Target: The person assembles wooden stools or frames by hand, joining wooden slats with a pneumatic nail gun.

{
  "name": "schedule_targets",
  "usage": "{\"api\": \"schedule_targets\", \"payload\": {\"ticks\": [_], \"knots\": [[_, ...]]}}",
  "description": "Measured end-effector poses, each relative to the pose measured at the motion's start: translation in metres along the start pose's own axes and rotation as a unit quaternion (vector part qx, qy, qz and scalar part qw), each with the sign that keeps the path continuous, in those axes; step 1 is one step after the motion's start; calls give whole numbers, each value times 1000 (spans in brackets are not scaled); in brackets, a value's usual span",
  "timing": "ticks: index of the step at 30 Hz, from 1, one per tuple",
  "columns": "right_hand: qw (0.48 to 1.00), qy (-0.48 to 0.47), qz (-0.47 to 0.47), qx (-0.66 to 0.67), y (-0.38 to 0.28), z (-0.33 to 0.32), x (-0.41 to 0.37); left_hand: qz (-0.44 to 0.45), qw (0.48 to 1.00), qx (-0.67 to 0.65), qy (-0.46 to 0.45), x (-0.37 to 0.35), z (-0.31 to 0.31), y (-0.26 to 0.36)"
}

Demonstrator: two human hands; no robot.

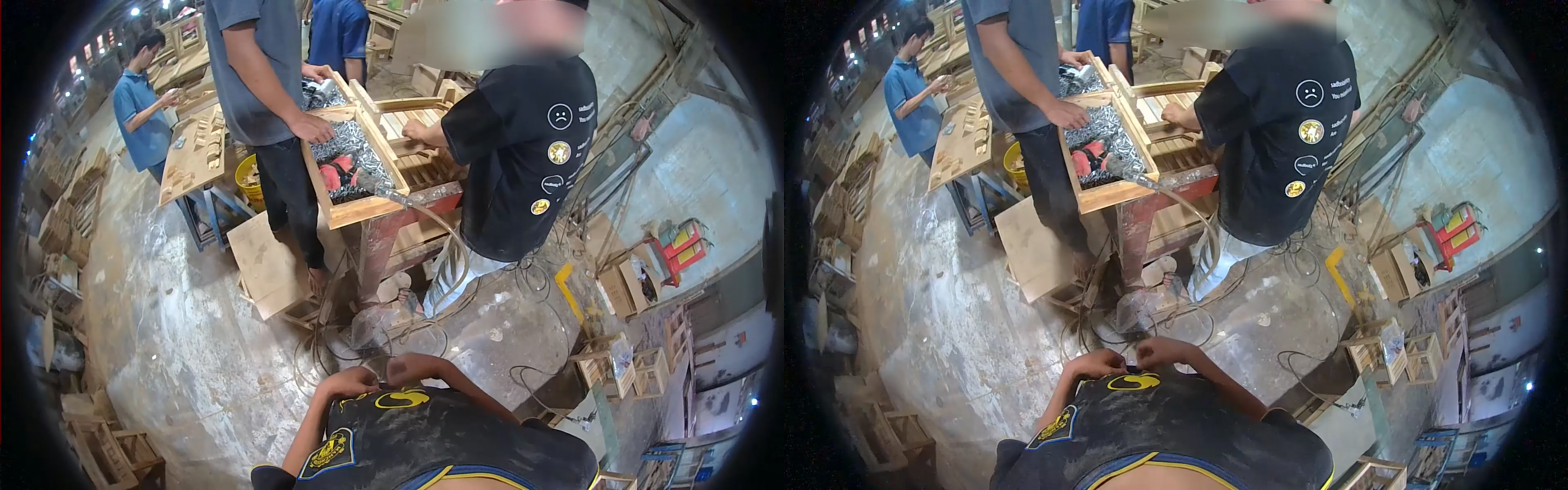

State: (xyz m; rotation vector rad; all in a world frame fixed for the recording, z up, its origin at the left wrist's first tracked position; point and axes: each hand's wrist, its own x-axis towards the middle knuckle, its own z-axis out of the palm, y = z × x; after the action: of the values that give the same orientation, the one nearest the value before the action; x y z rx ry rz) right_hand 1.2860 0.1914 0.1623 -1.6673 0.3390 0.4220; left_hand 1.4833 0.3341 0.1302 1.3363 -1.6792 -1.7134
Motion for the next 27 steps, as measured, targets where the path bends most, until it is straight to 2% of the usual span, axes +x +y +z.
{"api": "schedule_targets", "payload": {"ticks": [1,3,7,11,13,14,16,17,18,20,21,24,25,26,27], "knots": [[999,29,42,-5,-1,-3,11,-17,1000,1,-13,0,2,-1],[993,73,28,-89,-2,-13,36,-53,998,3,-39,1,5,-4],[950,150,14,-274,6,-11,96,-12,998,-15,-55,6,12,-24],[936,98,12,-336,11,15,133,6,995,-80,-64,-4,18,-39],[943,45,5,-331,61,39,162,6,992,-117,-52,-13,20,-41],[944,20,2,-328,88,49,176,-3,995,-96,-31,-18,19,-42],[894,-147,-18,-423,116,67,185,-20,998,-54,12,-25,22,-47],[945,-126,-8,-302,185,86,196,-35,993,-109,-36,-24,22,-59],[979,-106,-3,-175,251,104,208,-42,994,-98,-36,-28,20,-58],[973,-98,26,-206,245,99,209,-58,995,-78,-34,-40,22,-48],[969,-97,42,-222,238,97,203,-72,991,-88,-63,-43,20,-45],[959,-104,98,-246,218,114,168,-9,992,-118,-53,-41,33,-90],[956,-103,110,-250,217,120,165,-49,990,-127,-25,-58,26,-59],[944,-85,-10,-319,215,114,166,-90,986,-131,-55,-60,20,-53],[968,-63,18,-244,243,111,181,-108,981,-160,-36,-66,17,-39]]}}
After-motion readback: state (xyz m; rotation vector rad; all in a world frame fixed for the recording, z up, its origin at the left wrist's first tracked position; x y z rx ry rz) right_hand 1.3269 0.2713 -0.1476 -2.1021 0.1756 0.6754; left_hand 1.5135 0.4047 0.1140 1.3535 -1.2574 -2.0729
